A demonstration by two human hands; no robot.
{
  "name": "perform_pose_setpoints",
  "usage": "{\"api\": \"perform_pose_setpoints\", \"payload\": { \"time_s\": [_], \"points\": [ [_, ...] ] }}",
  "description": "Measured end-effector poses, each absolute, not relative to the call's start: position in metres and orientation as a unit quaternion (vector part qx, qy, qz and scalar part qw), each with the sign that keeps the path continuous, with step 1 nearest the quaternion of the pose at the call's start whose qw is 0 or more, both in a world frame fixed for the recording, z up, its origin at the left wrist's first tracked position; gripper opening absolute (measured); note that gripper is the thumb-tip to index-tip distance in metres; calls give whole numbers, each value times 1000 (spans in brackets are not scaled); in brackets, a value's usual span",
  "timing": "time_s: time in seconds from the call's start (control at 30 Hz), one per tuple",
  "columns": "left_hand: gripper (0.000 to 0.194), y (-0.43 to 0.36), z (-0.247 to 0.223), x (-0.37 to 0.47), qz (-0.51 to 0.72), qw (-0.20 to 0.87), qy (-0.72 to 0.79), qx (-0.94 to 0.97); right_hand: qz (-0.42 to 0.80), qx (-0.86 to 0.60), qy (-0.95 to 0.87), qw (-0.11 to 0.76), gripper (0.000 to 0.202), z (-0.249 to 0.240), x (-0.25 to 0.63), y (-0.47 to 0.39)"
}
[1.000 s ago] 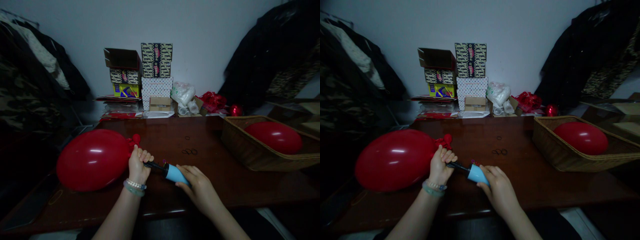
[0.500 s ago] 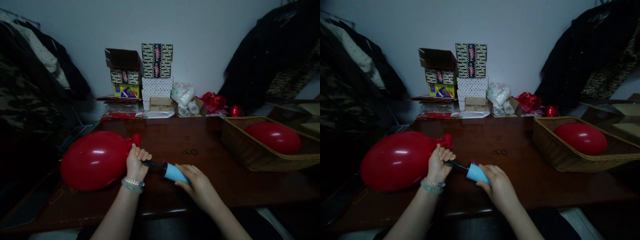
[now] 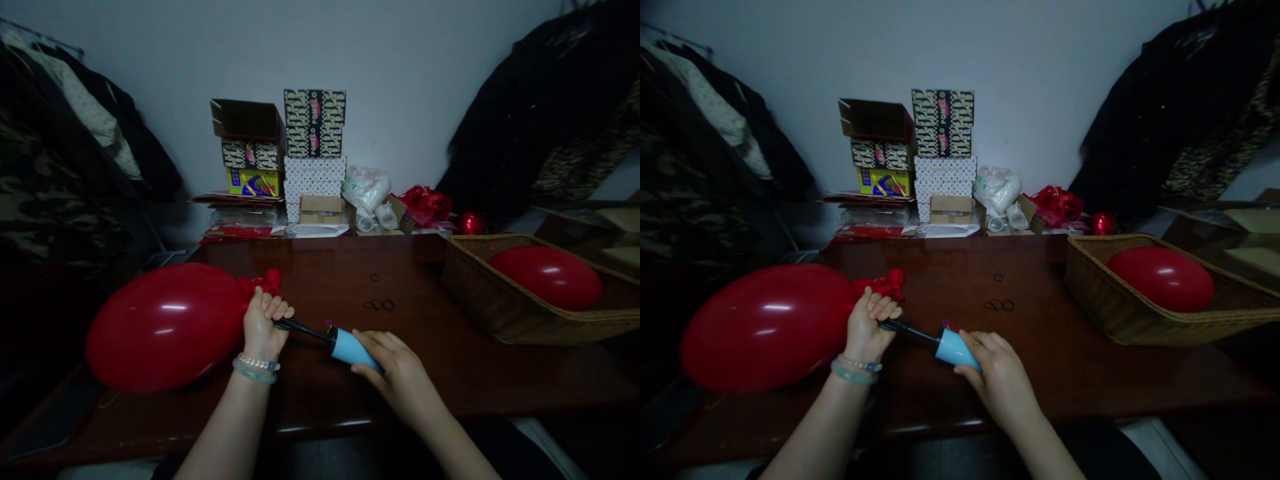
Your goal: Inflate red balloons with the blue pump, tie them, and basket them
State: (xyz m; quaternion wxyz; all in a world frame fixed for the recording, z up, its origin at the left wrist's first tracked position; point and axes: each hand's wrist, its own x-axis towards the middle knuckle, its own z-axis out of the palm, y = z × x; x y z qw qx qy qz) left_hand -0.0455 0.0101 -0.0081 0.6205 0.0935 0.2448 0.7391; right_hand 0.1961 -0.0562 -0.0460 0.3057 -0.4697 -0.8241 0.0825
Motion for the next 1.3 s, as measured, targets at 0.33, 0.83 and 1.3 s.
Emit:
{"api": "perform_pose_setpoints", "payload": {
  "time_s": [0.33, 0.83, 1.3],
  "points": [
    [50, 2, -18, -7, 701, 651, 273, 106, 77, -483, -819, 301, 53, -57, 179, -58],
    [47, 12, -4, -66, 756, 599, 242, 105, 132, -468, -822, 295, 47, -43, 202, -52],
    [46, 7, -13, -27, 721, 638, 251, 100, 53, -474, -818, 322, 50, -47, 180, -61]
  ]
}}
